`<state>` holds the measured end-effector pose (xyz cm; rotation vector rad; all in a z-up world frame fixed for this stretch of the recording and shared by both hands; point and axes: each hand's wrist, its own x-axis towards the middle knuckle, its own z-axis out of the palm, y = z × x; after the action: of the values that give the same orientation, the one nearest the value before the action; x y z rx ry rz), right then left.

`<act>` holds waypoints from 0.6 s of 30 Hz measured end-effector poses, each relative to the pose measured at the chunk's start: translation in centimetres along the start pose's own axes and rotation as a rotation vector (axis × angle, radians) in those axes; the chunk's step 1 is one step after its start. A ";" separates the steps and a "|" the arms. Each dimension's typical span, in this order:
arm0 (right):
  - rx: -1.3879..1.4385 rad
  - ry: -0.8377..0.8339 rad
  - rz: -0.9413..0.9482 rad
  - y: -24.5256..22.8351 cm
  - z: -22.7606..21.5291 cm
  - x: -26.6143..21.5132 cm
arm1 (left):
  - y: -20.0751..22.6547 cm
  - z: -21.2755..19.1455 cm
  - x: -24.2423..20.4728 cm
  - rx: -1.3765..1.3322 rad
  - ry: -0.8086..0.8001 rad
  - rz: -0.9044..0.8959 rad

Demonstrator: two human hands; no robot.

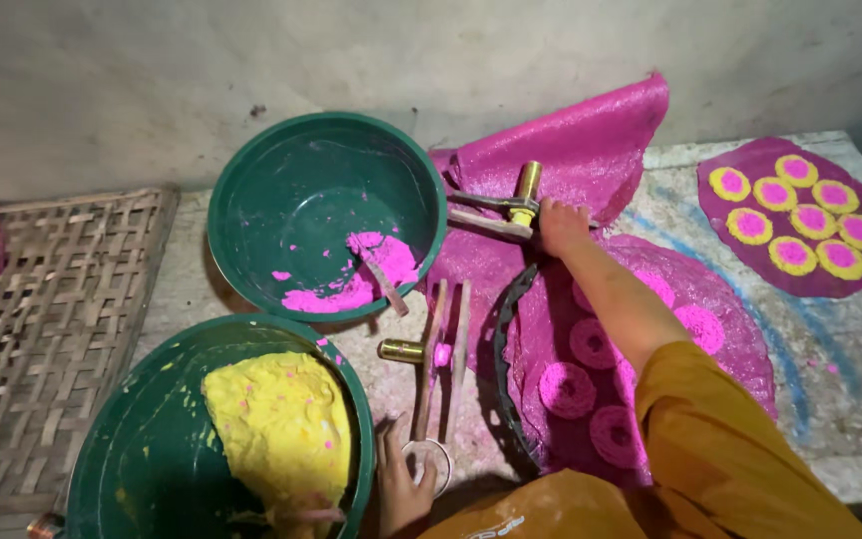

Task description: The person uses a manual press to form pink and yellow dough into ring-shaped decorative items. They scoop pink dough into the press, release it onto a pink mat, then scoop yellow dough and press it into the center of the pink rings. The finished items are arranged on the mat.

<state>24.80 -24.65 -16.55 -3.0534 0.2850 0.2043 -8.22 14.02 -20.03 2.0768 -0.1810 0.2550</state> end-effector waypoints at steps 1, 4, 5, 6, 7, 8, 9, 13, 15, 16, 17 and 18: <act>-0.030 0.031 -0.012 0.4 0.2 0.4 | 0.3 -0.1 0.2 -0.009 0.013 -0.001; -0.279 0.398 -0.285 1.5 -2.1 0.7 | 1.9 -0.7 0.3 -0.032 0.027 -0.007; -0.370 0.431 -0.318 2.0 -3.9 0.8 | 2.6 -0.7 0.6 -0.037 0.022 -0.007; -0.463 0.458 -0.351 2.7 -6.1 0.4 | 3.4 -0.7 0.9 -0.045 0.015 -0.010; -0.463 0.429 -0.363 3.3 -8.5 -0.1 | 4.2 -0.6 1.4 0.002 0.023 0.065; -0.462 0.392 -0.372 4.0 -10.6 -1.3 | 5.2 -0.4 2.0 0.048 0.022 0.136; -0.433 0.474 -0.402 4.5 -12.8 -2.2 | 6.1 0.0 2.8 0.092 0.022 0.207; 0.310 0.314 -0.338 7.9 -16.1 -10.7 | 9.5 2.4 7.5 -0.119 -0.099 0.076; 0.741 -0.089 -0.224 9.6 -16.0 -15.9 | 11.6 3.8 10.4 -0.629 -0.171 0.042; 0.952 -0.286 -0.158 10.5 -15.8 -18.6 | 12.5 4.5 12.0 -0.871 -0.213 -0.003; 0.983 -0.353 -0.242 11.0 -15.2 -21.4 | 13.5 5.3 13.8 -1.112 -0.252 -0.055; 1.016 -0.421 -0.331 11.1 -14.5 -23.9 | 14.2 6.1 16.1 -1.330 -0.326 -0.080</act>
<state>1.26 -32.43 0.45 -1.9507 -0.1246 0.4858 4.64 1.36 -6.95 0.7784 -0.3422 -0.2313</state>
